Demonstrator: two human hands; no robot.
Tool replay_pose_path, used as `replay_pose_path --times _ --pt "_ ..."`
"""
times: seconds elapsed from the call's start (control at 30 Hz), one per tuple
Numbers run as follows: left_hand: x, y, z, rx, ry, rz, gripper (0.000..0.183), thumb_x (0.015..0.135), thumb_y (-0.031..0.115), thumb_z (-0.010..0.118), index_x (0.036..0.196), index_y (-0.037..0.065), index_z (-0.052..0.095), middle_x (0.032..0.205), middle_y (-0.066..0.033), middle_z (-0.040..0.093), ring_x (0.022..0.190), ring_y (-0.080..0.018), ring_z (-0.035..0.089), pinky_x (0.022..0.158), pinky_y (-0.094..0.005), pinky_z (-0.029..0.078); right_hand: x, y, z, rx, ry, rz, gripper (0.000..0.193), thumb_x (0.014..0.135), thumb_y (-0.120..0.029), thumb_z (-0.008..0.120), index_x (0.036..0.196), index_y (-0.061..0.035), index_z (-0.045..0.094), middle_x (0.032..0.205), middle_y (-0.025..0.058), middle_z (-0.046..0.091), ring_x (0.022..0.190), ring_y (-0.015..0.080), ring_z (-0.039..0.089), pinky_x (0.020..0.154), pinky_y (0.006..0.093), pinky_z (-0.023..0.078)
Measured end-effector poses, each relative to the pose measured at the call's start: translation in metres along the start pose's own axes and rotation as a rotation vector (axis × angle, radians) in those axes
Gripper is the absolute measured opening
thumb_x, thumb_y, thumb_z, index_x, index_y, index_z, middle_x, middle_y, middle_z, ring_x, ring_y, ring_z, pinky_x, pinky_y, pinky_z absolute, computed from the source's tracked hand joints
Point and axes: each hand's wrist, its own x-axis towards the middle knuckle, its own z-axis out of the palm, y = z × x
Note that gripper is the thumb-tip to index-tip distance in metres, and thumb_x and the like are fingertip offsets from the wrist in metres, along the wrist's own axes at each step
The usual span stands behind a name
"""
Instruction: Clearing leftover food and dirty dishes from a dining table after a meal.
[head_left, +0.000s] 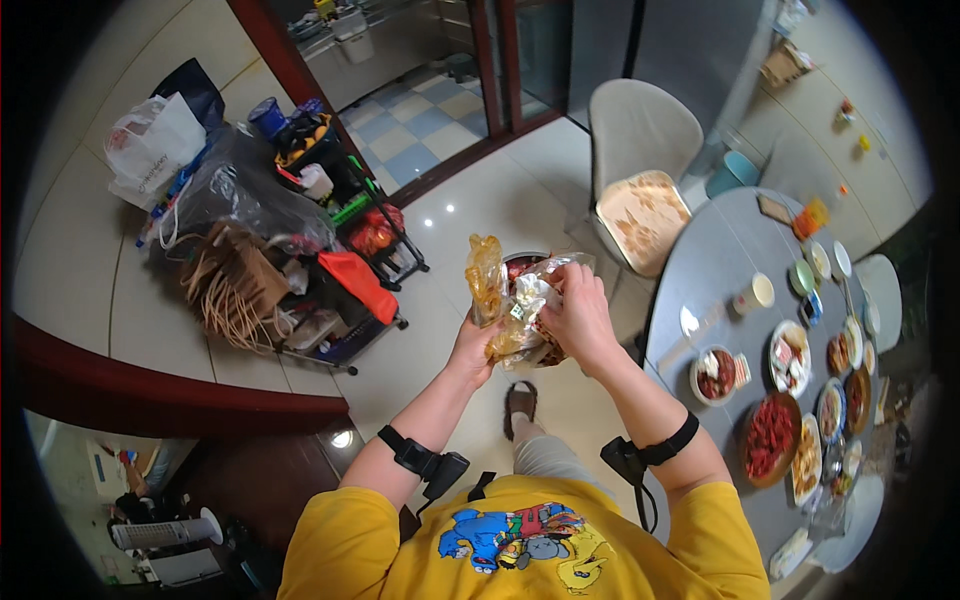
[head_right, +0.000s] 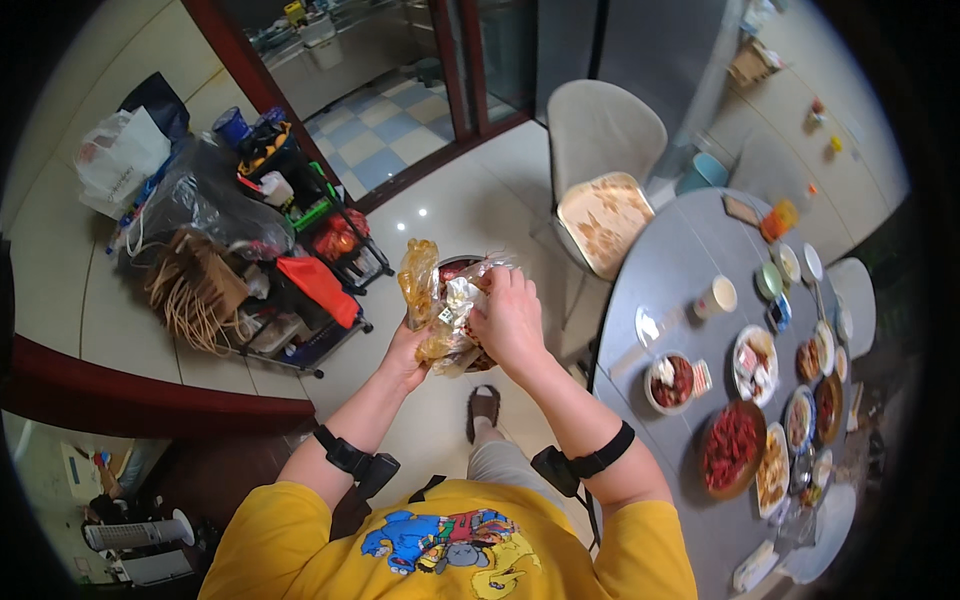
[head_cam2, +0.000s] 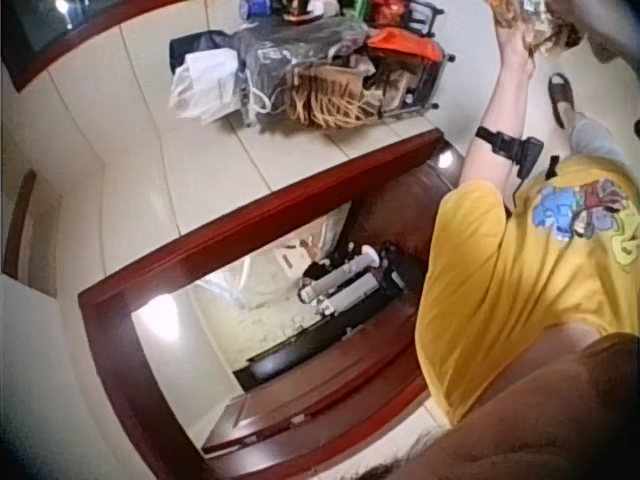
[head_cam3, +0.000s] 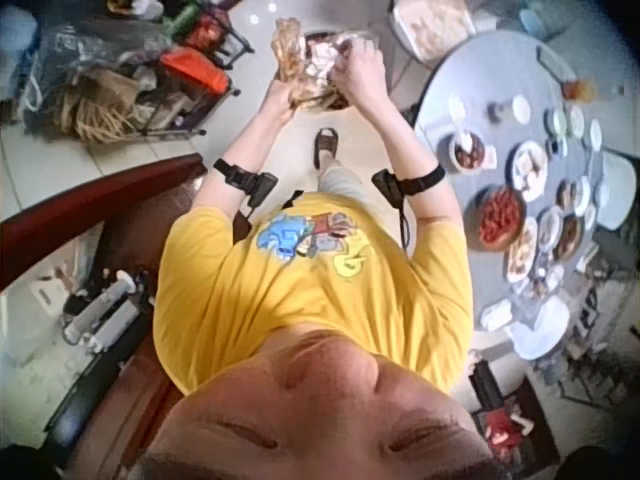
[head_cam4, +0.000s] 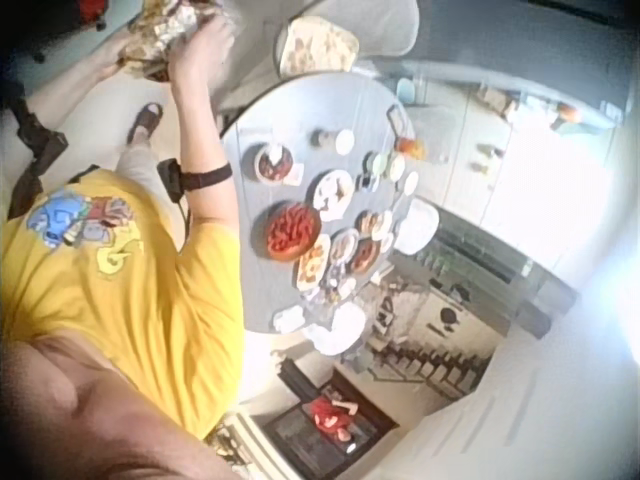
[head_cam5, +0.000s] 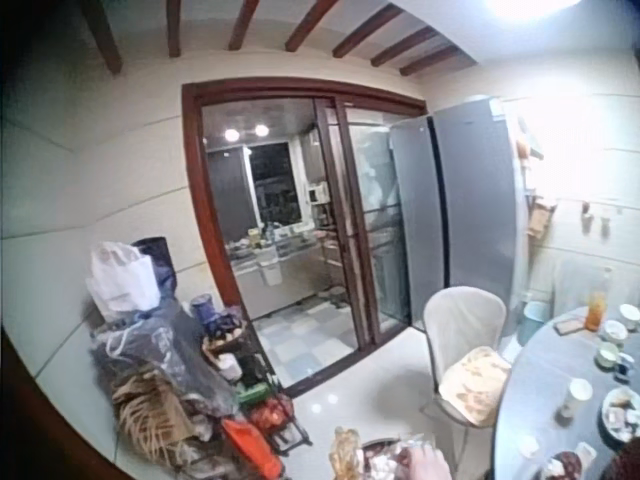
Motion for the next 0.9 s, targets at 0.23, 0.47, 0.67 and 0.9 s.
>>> replay_pose_path --times 0.23,0.47,0.67,0.9 --pt "0.132 0.094 -0.024 -0.028 0.038 0.011 0.052 0.084 0.015 0.068 0.129 0.006 0.041 0.118 -0.0058 0.055 0.106 -0.0199 0.057 0.091 -0.0362 0.050 0.167 -0.012 0.049 -0.033 -0.077 0.026 0.033 0.068 -0.013 0.068 0.098 -0.0047 0.056 0.101 0.0148 0.054 0.093 0.0347 0.052 0.081 0.0436 0.044" --pt "0.276 0.164 -0.048 -0.067 0.033 0.012 0.063 0.079 0.011 0.073 0.132 0.007 0.038 0.121 -0.0059 0.053 0.110 -0.0200 0.055 0.093 -0.0368 0.049 0.322 -0.005 0.104 -0.107 -0.152 -0.018 0.033 0.070 -0.012 0.067 0.100 -0.0068 0.056 0.103 0.0128 0.052 0.096 0.0330 0.051 0.080 0.0430 0.044" --pt "0.419 0.234 -0.072 -0.084 -0.006 -0.017 0.053 0.079 -0.003 0.062 0.127 0.007 0.043 0.111 -0.0060 0.058 0.097 -0.0190 0.061 0.088 -0.0339 0.052 0.467 0.003 0.155 -0.099 -0.110 -0.091 0.028 0.070 -0.013 0.067 0.096 -0.0069 0.058 0.104 0.0135 0.051 0.097 0.0342 0.050 0.081 0.0446 0.043" --pt "0.581 0.304 -0.093 -0.093 0.032 -0.029 0.055 0.077 -0.006 0.061 0.127 0.008 0.043 0.111 -0.0057 0.058 0.097 -0.0184 0.061 0.084 -0.0333 0.053 0.636 0.012 0.195 -0.130 -0.135 -0.081 0.027 0.069 -0.014 0.067 0.092 -0.0058 0.056 0.102 0.0146 0.052 0.094 0.0354 0.051 0.081 0.0450 0.043"
